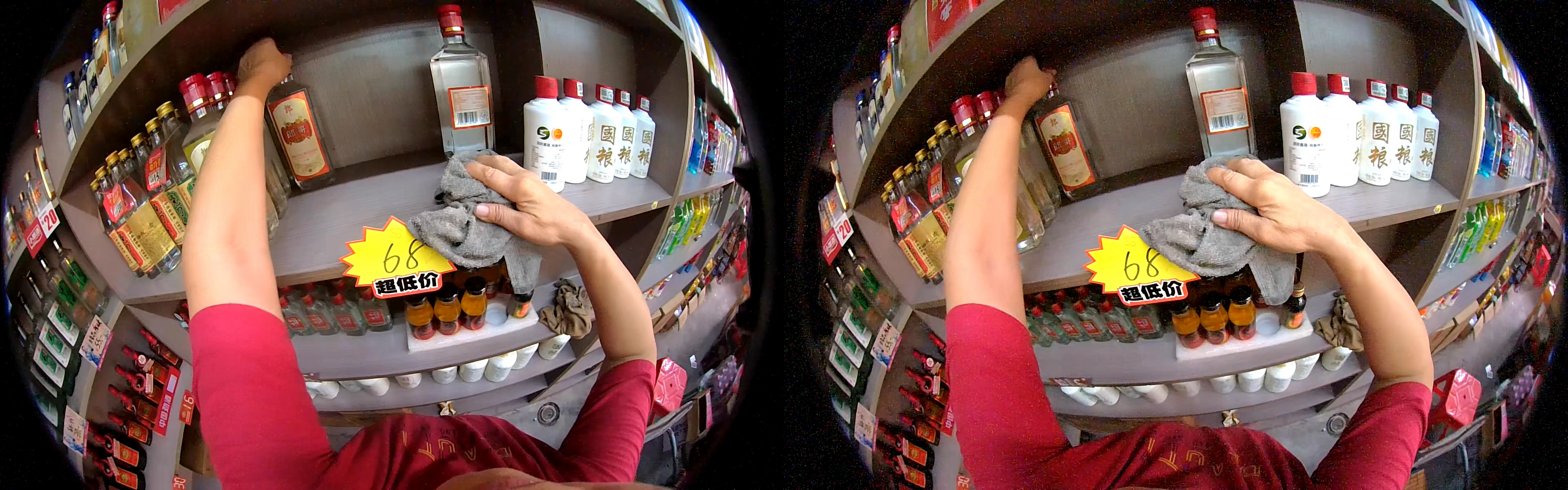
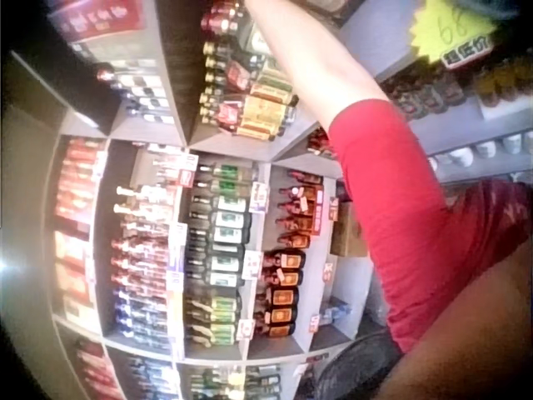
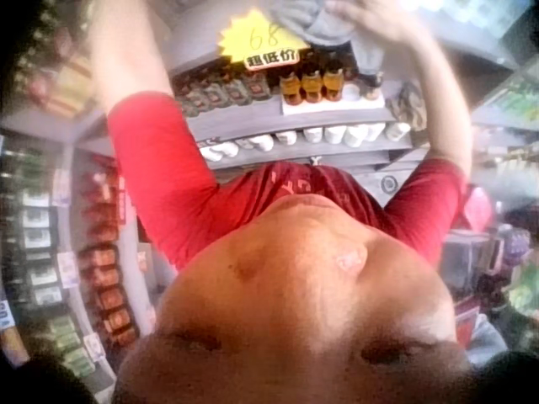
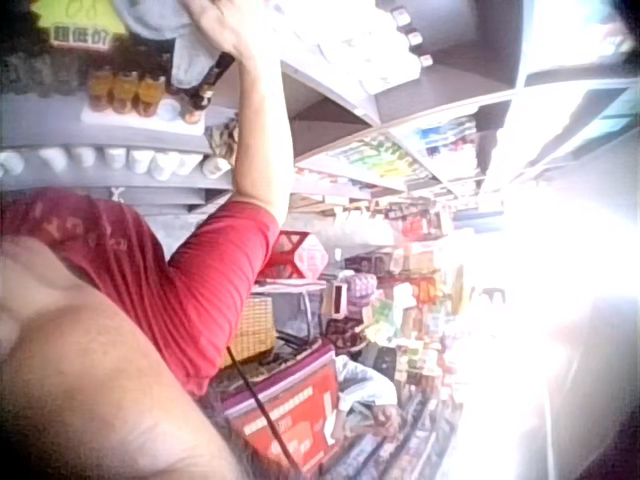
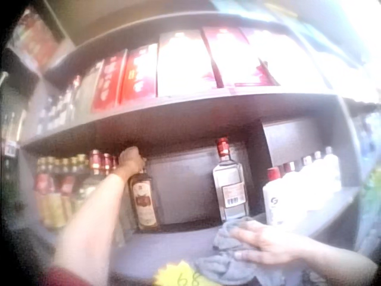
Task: The person wipes a store shelf with a gray cloth, then picks up and wipes several white and clear bottles before placing them back on the shelf. The person continues wiping the shelf surface and rearranging bottles.
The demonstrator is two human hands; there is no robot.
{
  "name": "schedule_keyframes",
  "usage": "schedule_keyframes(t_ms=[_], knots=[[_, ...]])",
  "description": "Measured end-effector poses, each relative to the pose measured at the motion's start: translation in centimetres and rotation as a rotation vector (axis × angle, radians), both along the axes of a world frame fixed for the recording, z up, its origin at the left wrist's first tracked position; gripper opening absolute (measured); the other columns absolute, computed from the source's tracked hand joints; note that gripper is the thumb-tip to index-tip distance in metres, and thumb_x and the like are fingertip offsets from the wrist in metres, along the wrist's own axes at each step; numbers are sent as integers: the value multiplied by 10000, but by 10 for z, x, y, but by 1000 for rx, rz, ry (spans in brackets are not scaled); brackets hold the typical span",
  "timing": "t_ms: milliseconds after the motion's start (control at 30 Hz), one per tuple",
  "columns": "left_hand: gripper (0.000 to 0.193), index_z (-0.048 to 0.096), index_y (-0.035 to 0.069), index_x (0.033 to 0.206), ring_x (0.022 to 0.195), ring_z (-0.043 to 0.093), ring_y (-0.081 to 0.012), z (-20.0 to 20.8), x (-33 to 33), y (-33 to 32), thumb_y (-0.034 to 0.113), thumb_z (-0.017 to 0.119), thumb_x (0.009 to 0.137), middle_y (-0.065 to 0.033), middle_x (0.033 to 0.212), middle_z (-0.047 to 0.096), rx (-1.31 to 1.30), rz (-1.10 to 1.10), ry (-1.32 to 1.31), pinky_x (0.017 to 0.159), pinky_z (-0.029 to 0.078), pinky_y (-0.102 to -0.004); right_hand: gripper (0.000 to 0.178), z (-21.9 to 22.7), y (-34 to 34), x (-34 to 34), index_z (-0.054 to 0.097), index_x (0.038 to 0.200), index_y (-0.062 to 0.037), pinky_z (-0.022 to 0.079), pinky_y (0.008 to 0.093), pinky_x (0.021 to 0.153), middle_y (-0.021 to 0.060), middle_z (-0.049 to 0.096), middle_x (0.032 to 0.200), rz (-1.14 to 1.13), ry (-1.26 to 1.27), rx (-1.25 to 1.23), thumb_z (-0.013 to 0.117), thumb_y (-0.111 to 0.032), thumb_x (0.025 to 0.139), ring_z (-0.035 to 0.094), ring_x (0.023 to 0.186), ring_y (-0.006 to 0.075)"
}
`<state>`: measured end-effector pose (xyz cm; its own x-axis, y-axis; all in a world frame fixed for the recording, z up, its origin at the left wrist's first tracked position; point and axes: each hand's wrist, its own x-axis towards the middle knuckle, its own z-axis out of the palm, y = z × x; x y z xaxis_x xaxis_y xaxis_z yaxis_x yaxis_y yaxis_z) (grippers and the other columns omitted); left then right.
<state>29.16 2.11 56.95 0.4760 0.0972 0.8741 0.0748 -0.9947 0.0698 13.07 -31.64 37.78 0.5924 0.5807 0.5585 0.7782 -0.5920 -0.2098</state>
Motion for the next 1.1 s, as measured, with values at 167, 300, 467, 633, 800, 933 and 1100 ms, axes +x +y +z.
schedule_keyframes(t_ms=[167,300,467,633,800,933,1100], knots=[[426,639,-1,1014,1035,589,-313,-15,30,-4,284,716,708,-183,1080,621,-328,-159,27,879,456,-374,485,-6,-3,9,429,1245,44,366,387,967,268,473,1194,82,-69,91,409,-331,938,458,1124,393],[382,662,-20,937,929,636,-296,-10,22,0,244,738,672,-179,935,663,-415,-358,152,803,473,-361,471,-7,-4,15,428,1246,49,360,382,967,267,497,1168,154,-93,123,387,-306,939,473,1104,386],[313,643,-40,928,805,604,-179,-30,-17,-29,138,742,690,-127,888,661,-210,-692,93,734,466,-338,371,-8,1,24,507,1144,58,424,394,874,259,570,1041,59,-211,134,530,-174,855,544,991,384],[377,639,-10,1018,819,604,-140,-56,-66,-44,102,760,679,-76,938,662,-97,-897,16,785,473,-283,247,10,16,50,595,981,28,466,413,778,243,606,881,19,-375,184,578,-107,776,581,870,394],[383,632,-7,1043,824,595,-95,-69,-98,-48,16,749,679,-42,945,658,-186,-1240,-39,792,479,-245,247,97,39,52,600,1004,37,471,335,758,195,641,882,-19,-545,364,549,-120,820,621,826,249],[305,641,-13,1012,831,584,-88,-68,-104,-56,-1,690,711,-37,942,654,-129,-1246,-32,763,467,-235,255,149,91,34,612,1032,15,468,312,783,158,662,878,392,-532,476,517,-112,832,617,824,205],[257,638,-35,994,826,581,-95,-71,-87,-42,-15,634,737,-40,939,653,-159,-1263,-123,746,465,-241,281,152,128,19,622,1004,33,471,330,783,211,648,884,279,-370,285,515,-149,818,629,827,236]])
